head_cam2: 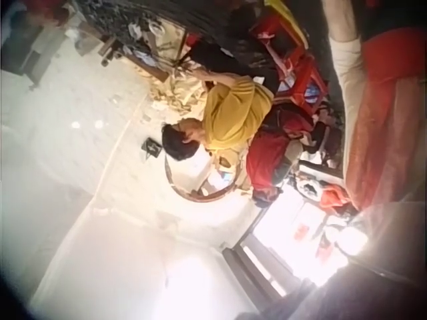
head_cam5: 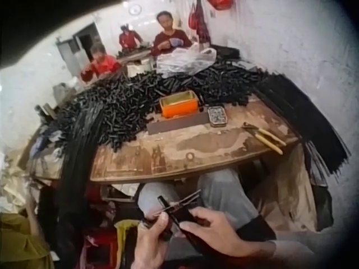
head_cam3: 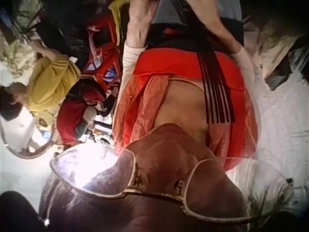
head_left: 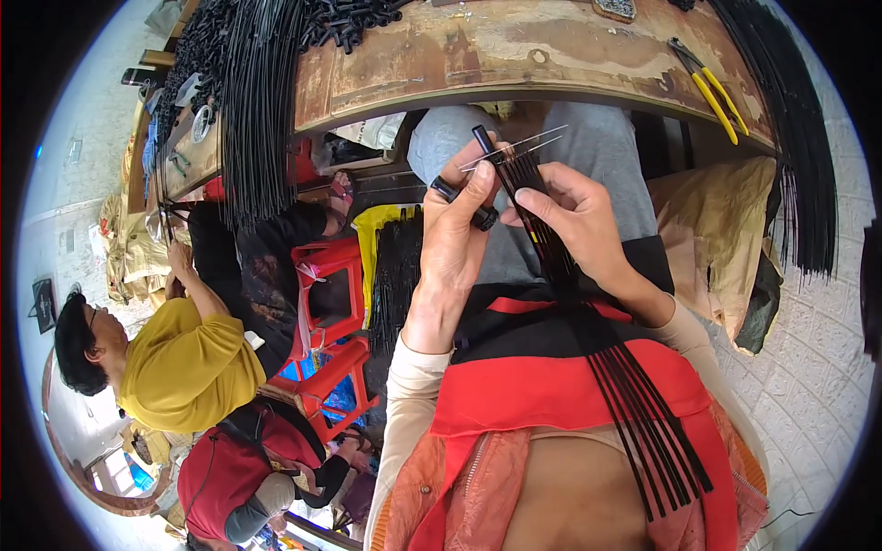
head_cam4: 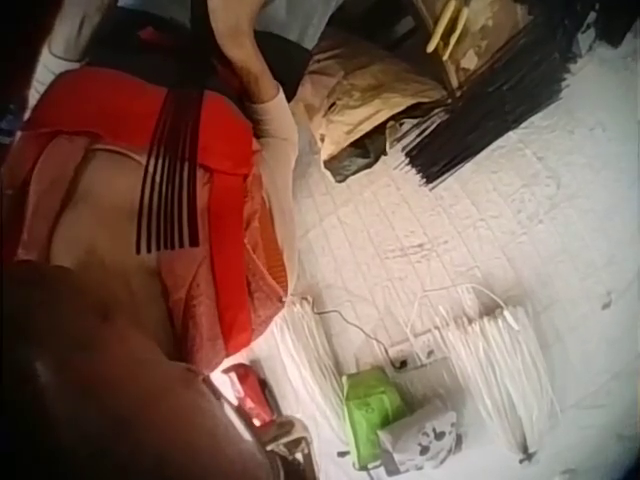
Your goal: Assembling black plastic hair accessories by manually sliding components onto a base and trimming them with pliers.
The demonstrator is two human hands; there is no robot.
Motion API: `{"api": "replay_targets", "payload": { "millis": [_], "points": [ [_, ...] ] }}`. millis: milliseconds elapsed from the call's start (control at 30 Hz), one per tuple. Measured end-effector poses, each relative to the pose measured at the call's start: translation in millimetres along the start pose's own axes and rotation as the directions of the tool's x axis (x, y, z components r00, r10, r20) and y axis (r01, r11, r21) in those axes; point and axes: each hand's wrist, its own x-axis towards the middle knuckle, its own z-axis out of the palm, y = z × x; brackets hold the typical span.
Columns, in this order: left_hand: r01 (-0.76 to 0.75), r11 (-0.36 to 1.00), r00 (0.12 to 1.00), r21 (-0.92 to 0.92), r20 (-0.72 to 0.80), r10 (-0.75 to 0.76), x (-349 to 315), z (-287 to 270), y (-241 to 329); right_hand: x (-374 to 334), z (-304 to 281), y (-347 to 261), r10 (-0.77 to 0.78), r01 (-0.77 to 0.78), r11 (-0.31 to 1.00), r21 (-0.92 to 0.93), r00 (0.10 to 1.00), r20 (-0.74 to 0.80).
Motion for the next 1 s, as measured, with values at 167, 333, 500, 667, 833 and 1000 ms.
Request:
{"api": "replay_targets", "payload": {
  "millis": [167, 333, 500, 667, 833, 1000],
  "points": [
    [0.038, 0.999, 0.999, -0.038, 0.020, -0.037, -0.3, 1.8, 0.3, 9.7, -15.4, -1.0, 0.058, -0.062, 0.998, 0.033, 0.992, 0.109],
    [0.052, 0.998, 0.998, -0.031, -0.038, -0.053, 1.4, 6.6, -3.2, 9.9, -18.3, -0.2, 0.051, -0.055, 0.998, 0.020, 0.988, 0.149],
    [0.169, 0.981, 0.975, 0.094, 0.133, -0.180, 4.5, -6.1, -5.3, 8.9, -20.2, 1.2, 0.050, -0.051, 0.999, 0.002, 0.990, 0.134],
    [0.174, 0.984, 0.969, 0.036, 0.174, -0.178, 7.0, 2.1, -1.9, 14.9, -28.2, 1.2, 0.110, -0.153, 0.974, 0.169, 0.965, 0.239],
    [0.183, 0.982, 0.947, 0.052, 0.260, -0.190, 6.4, -3.9, -1.8, 22.3, -33.0, 0.7, 0.179, -0.291, 0.920, 0.263, 0.908, 0.379],
    [0.066, 0.996, 0.986, 0.066, 0.148, -0.075, 14.6, 1.0, 7.0, 20.0, -27.3, 0.3, 0.124, -0.195, 0.957, 0.213, 0.944, 0.306]
  ]
}}
